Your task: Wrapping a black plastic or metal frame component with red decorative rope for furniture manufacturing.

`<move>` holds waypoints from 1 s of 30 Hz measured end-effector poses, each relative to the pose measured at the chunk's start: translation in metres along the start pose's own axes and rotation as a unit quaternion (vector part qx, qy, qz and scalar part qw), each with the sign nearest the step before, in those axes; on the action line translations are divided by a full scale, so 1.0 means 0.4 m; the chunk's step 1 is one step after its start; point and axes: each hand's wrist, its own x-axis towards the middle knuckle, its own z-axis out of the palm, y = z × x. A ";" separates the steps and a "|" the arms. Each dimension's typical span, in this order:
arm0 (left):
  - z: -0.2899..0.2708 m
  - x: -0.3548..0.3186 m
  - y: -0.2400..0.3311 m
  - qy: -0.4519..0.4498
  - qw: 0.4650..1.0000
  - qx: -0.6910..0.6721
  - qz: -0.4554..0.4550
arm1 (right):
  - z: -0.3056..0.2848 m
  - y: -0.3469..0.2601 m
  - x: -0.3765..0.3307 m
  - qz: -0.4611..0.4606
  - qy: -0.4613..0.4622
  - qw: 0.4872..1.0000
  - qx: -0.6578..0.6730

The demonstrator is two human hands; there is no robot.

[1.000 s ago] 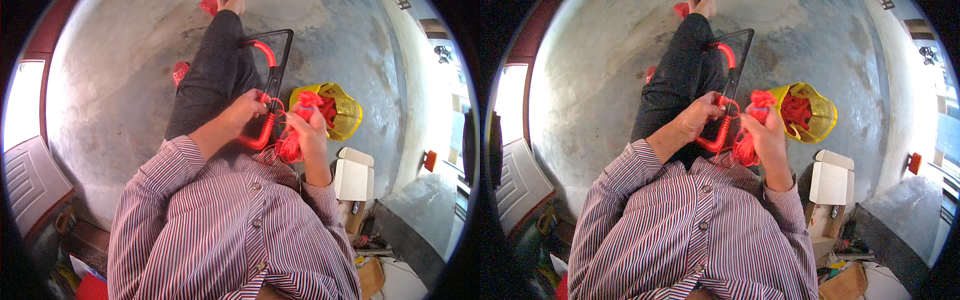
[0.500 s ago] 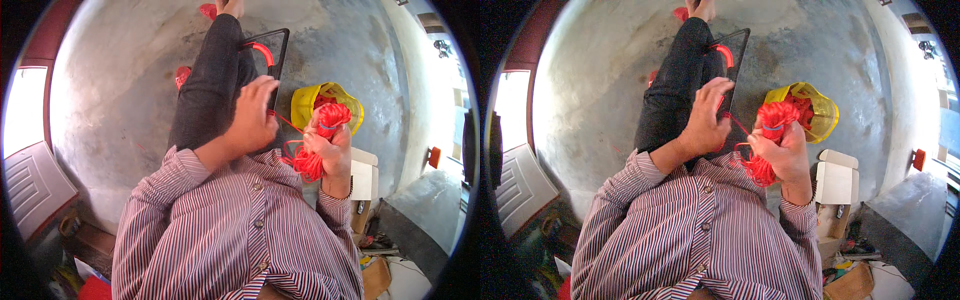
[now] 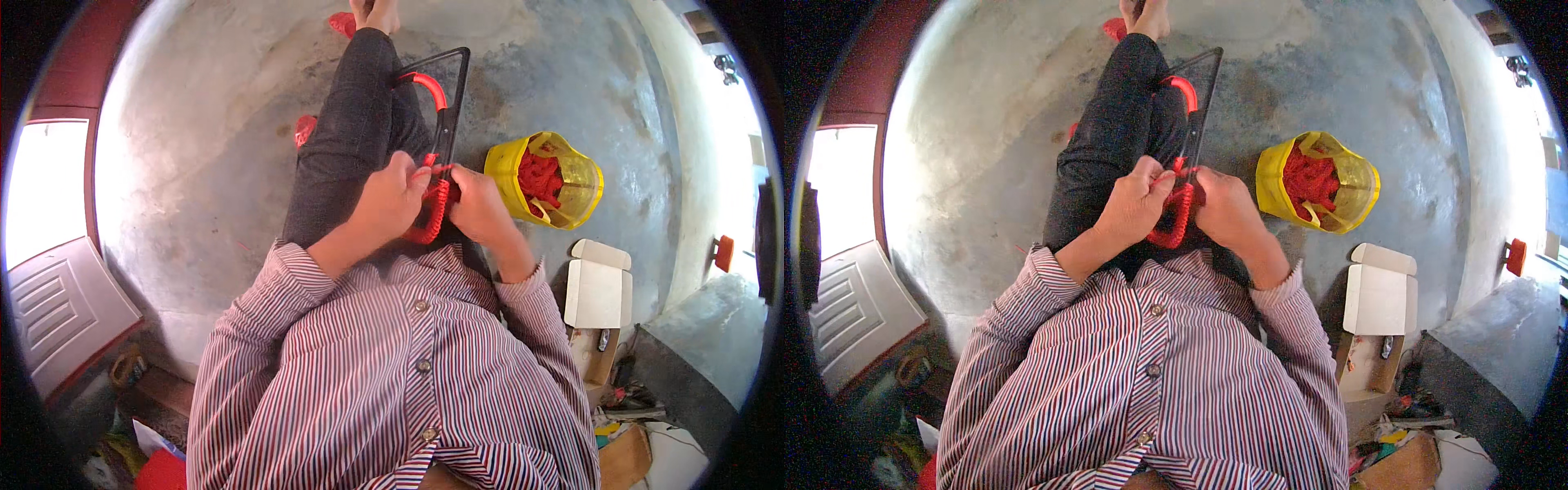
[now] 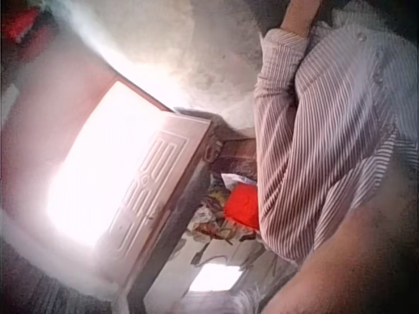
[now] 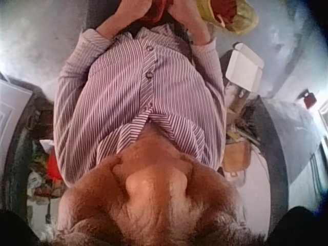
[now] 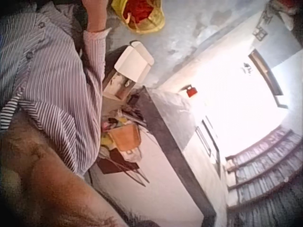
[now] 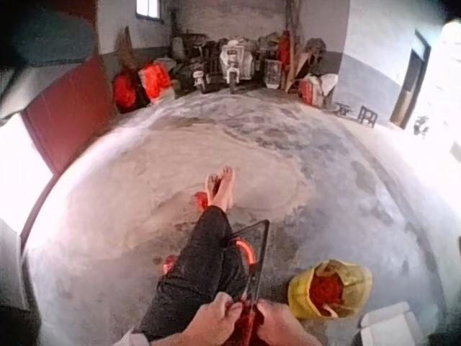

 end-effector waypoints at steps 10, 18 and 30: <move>-0.088 0.024 0.140 -0.119 0.841 -0.512 -0.129 | -0.067 -0.083 -0.004 -0.149 0.133 0.980 -0.023; 0.012 0.065 0.042 -0.003 0.951 -0.284 -0.123 | -0.418 -0.057 -0.161 -0.130 0.117 0.710 0.682; 0.032 0.077 -0.021 -0.073 0.906 -0.394 -0.139 | -0.354 0.044 -0.355 0.247 0.473 0.820 0.205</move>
